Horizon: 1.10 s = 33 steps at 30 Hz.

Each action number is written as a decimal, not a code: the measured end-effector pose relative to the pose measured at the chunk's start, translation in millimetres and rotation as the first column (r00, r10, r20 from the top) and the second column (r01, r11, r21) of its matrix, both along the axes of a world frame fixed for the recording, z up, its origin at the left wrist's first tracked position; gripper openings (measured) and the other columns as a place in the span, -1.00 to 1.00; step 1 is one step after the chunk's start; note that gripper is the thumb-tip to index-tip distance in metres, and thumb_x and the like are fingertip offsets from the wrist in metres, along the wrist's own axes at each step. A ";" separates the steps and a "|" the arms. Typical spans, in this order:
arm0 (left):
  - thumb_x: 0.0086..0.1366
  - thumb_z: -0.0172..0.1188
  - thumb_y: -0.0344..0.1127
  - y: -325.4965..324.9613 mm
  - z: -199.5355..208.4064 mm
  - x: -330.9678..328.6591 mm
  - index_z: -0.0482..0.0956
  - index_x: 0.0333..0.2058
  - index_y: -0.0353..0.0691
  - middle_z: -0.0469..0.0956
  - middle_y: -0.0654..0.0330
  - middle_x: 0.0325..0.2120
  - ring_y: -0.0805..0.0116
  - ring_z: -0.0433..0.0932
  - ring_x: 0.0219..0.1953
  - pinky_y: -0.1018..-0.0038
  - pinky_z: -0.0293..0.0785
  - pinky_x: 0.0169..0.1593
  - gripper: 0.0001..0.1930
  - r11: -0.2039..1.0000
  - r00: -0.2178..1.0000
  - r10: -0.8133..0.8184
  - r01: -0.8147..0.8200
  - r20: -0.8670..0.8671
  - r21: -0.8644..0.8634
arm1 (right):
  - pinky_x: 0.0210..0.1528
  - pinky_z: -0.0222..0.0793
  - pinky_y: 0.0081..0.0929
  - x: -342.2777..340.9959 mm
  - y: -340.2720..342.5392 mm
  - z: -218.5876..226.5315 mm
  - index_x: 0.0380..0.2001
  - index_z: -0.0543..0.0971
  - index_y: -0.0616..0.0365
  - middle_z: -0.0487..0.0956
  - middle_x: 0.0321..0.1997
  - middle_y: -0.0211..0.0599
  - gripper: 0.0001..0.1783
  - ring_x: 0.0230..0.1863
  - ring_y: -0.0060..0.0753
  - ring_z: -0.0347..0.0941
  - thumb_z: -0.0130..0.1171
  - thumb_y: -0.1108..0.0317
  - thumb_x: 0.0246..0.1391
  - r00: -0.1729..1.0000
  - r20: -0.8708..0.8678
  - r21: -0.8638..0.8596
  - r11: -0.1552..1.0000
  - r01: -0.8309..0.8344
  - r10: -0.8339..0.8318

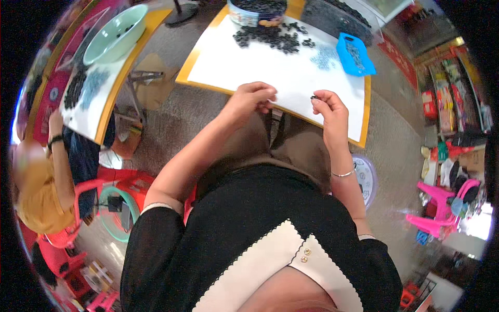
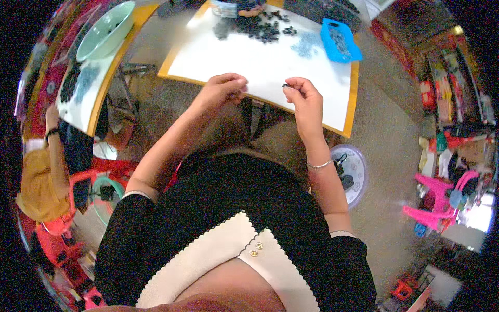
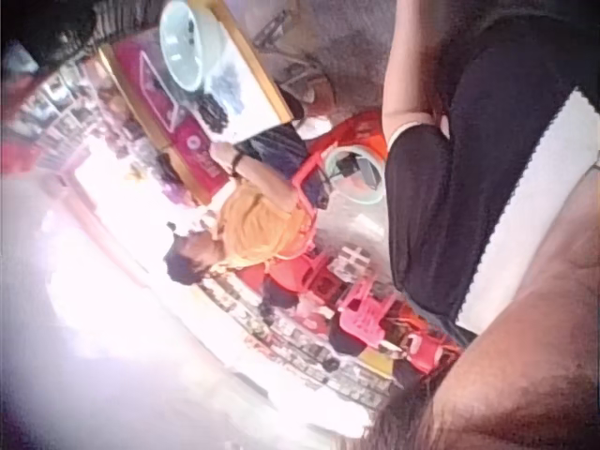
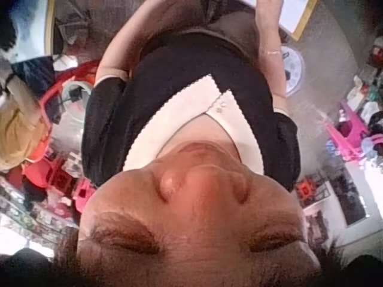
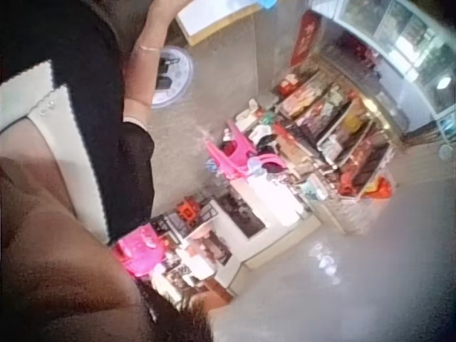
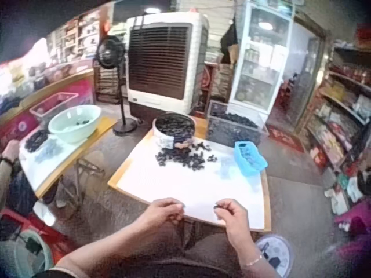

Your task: Assembling small black plastic/rubber components by hand at a table.

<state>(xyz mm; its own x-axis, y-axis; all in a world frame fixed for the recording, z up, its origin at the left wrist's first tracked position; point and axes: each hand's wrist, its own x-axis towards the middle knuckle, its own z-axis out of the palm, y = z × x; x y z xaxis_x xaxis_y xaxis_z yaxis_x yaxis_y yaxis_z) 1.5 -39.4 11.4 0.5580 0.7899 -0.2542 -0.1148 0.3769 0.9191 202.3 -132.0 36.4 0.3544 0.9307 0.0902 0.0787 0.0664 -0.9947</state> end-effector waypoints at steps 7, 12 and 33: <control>0.26 0.07 -0.36 26.0 -2.2 -9.4 0.52 -0.28 -0.34 0.50 0.23 -0.47 0.54 0.41 -0.49 0.66 0.36 -0.40 -0.84 0.978 0.985 0.168 -0.173 -0.047 -0.115 | -0.28 0.34 -0.62 30.6 38.0 -19.6 -0.24 0.49 0.30 0.56 -0.32 -0.26 -0.80 -0.38 -0.57 0.42 0.09 0.49 0.03 0.937 -0.350 -0.093 0.995 -0.046 0.010; 0.24 0.09 -0.35 82.8 10.2 -23.0 0.52 -0.28 -0.35 0.49 0.25 -0.49 0.54 0.41 -0.52 0.62 0.37 -0.42 -0.82 0.966 0.943 0.253 -0.232 -0.217 0.116 | -0.30 0.34 -0.65 29.4 60.1 -18.5 -0.28 0.52 0.32 0.54 -0.40 -0.36 -0.80 -0.41 -0.60 0.40 0.14 0.48 -0.02 0.948 -0.317 -0.110 0.992 -0.066 0.028; 0.12 0.19 -0.31 189.0 -23.8 -12.4 0.57 -0.25 -0.29 0.55 0.06 -0.43 0.30 0.53 -0.45 0.46 0.44 -0.32 -0.76 0.598 0.678 0.551 0.085 -0.486 0.797 | -0.18 0.20 -0.34 14.9 113.4 -38.6 -0.37 0.53 0.08 0.44 -0.35 -0.35 -0.80 -0.24 -0.29 0.31 0.22 0.47 -0.17 0.608 0.794 0.062 0.991 -0.117 0.022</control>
<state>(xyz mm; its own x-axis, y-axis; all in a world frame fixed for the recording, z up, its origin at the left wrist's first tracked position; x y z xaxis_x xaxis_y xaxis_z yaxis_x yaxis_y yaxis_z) -10.9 149.6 -12.4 0.2598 0.9281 0.2668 0.6254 -0.3722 0.6858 217.2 -18.6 -2.2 0.0355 0.9186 0.3935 0.8211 0.1976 -0.5354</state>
